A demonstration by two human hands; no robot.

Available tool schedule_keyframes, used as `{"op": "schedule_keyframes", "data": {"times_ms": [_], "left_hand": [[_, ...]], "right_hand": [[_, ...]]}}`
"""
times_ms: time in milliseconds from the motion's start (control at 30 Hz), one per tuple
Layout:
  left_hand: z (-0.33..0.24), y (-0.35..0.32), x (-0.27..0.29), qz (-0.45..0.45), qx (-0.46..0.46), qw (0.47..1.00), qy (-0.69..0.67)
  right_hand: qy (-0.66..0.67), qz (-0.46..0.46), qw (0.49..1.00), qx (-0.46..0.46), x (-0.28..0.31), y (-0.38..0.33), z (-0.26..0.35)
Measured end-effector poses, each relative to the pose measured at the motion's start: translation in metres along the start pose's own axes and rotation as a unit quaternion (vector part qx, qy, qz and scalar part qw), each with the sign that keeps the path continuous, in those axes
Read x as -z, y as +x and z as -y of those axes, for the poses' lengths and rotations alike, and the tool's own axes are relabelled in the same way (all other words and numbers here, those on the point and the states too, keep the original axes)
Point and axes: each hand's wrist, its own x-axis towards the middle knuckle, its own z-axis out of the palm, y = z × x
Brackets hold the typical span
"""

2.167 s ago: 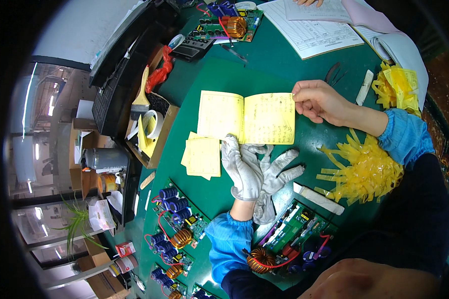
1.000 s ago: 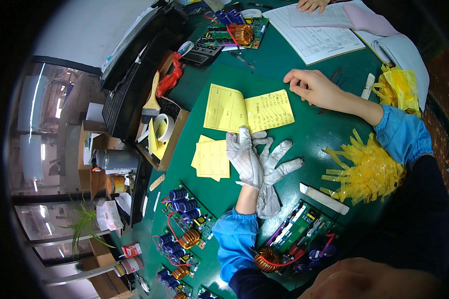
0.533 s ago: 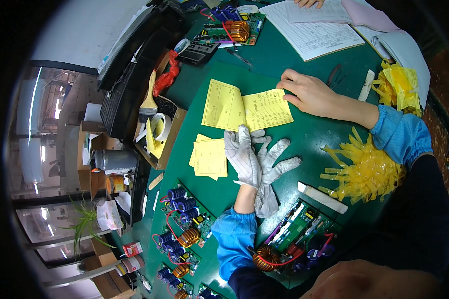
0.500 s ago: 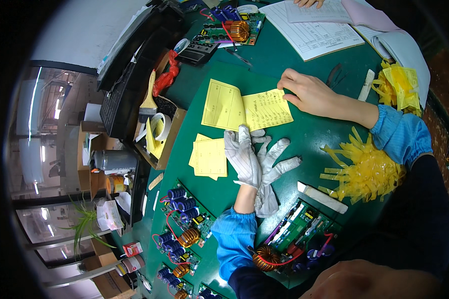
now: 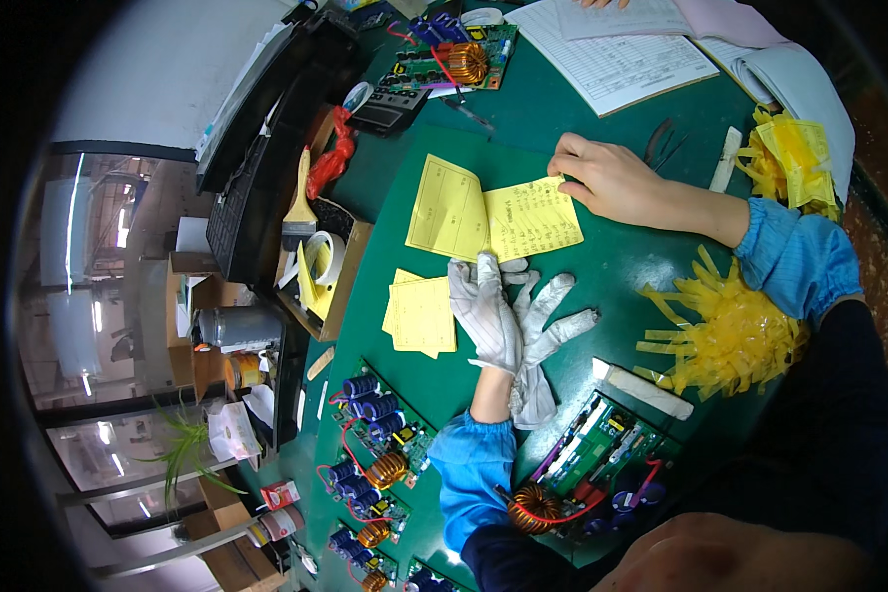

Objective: Assembling and inspecting electronic circuit boards, including connecting wires and managing documentation.

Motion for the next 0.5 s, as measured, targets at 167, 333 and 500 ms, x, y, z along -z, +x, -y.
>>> {"op": "schedule_keyframes", "data": {"times_ms": [167, 333, 500], "left_hand": [[0.001, 0.001, 0.003, 0.001, -0.002, 0.999, 0.040], [-0.002, -0.001, -0.003, 0.002, -0.010, 1.000, 0.005], [-0.001, -0.002, -0.002, 0.006, -0.014, 1.000, -0.003]], "right_hand": [[0.020, -0.019, 1.000, 0.001, 0.006, 0.004, 0.002], [0.073, 0.021, 0.994, -0.078, 0.015, 0.008, 0.004], [0.015, -0.011, 1.000, -0.018, 0.001, 0.001, -0.003]]}}
